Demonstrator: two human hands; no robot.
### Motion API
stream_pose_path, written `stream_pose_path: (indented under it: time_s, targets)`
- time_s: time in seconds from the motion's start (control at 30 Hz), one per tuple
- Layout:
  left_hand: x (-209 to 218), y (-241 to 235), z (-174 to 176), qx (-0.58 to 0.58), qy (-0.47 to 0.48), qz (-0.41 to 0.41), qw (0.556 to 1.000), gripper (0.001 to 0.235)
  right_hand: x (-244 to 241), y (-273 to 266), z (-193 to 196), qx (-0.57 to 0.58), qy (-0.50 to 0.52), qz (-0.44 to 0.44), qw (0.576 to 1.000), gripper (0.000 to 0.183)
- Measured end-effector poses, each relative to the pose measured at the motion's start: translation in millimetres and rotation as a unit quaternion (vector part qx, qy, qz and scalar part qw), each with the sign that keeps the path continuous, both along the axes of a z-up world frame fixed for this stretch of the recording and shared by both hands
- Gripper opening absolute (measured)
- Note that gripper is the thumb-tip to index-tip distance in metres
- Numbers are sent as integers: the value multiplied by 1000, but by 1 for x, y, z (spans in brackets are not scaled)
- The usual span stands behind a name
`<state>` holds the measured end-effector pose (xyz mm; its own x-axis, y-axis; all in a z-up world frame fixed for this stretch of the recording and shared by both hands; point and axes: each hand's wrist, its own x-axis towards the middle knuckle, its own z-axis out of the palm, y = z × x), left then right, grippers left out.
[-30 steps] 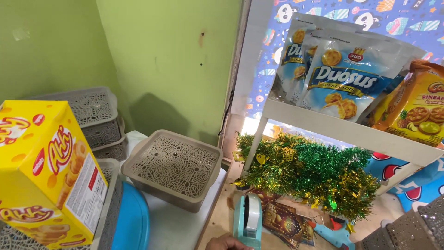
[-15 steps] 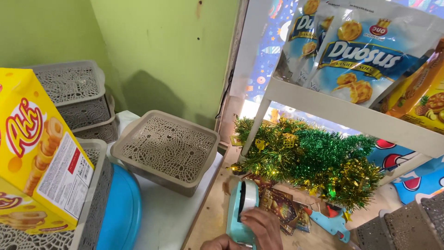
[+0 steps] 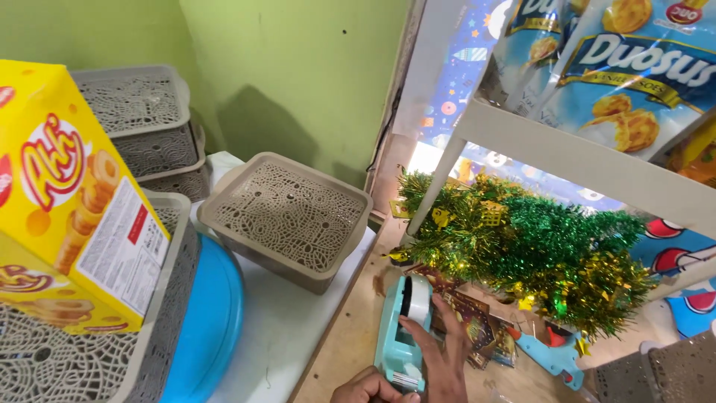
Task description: Organizing snack boxes and plastic baskets on a display counter
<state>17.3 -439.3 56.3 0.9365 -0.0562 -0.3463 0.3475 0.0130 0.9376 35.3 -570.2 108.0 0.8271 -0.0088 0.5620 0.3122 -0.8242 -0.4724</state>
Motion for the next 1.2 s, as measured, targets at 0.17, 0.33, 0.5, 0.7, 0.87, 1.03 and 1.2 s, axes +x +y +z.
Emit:
stream_pose_path:
  time_s: [0.17, 0.33, 0.5, 0.7, 0.87, 1.03, 1.2]
  targets:
    - [-4, 4, 41, 52, 2, 15, 999, 30, -3, 0, 7, -42, -1, 22, 999, 61]
    - [-8, 10, 28, -16, -117, 7, 993, 27, -3, 10, 4, 9, -9, 27, 1000, 79]
    - [-4, 8, 17, -50, -92, 4, 994, 28, 32, -10, -40, 151, 54, -21, 987, 57]
    - [-1, 10, 17, -44, -86, -10, 995, 31, 51, -30, -70, 175, 44, -59, 982, 53]
    - [2, 20, 6, 46, -208, -57, 975, 20, -5, 5, -1, 27, -22, 51, 998, 75]
    - [-13, 35, 32, 87, -233, -49, 967, 29, 20, -26, -55, -92, -63, 23, 994, 77]
    - [-50, 107, 53, 163, -299, 39, 939, 17, -5, 7, 9, 21, 0, 70, 997, 112]
